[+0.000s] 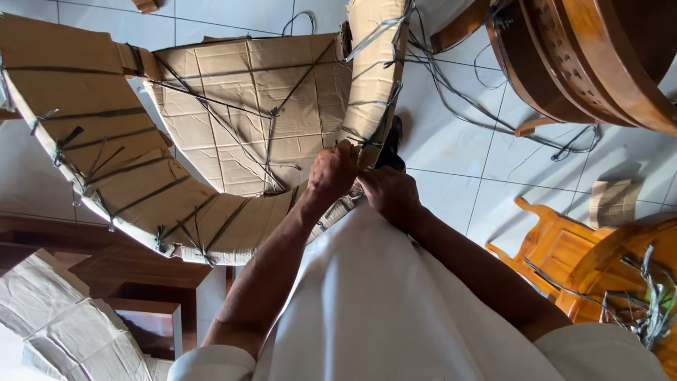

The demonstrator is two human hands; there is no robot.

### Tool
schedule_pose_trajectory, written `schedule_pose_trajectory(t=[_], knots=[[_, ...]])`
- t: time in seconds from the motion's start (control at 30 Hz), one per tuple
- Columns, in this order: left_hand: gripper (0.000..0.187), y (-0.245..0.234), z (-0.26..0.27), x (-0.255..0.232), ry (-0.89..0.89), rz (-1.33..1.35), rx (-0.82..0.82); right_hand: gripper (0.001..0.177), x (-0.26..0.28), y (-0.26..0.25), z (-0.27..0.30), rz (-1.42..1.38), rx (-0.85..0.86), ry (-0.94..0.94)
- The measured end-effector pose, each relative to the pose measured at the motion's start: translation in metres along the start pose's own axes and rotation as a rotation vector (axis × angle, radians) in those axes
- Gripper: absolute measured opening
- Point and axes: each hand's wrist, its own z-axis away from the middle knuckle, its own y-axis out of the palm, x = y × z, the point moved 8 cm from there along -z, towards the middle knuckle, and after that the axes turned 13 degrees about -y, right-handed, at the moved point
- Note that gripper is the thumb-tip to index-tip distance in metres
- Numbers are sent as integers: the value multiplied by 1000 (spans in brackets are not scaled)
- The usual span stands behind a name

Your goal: Wrapping a wooden chair frame with cardboard and securing it with plastic ties

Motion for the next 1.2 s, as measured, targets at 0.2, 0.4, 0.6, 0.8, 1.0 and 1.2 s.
schedule_pose_trajectory(t=[0.2,0.4,0.6,0.8,1.0,1.2], knots=[[29,-70,-11,-35,-158,107,486,26,-33,64,38,-868,356,692],[23,-97,-17,-19,-151,364,311,22,-40,50,30,-1173,240,761],[36,-123,32,-51,312,168,241,17,-41,97,59,-1427,104,966],[22,-84,45,-43,352,61,21,24,-48,92,62,-1316,218,932],[28,-110,27,-33,112,280,409,13,-48,27,19,-794,315,592],[10,-13,49,12,1136,-866,-16,22,-64,60,54,-664,287,551]])
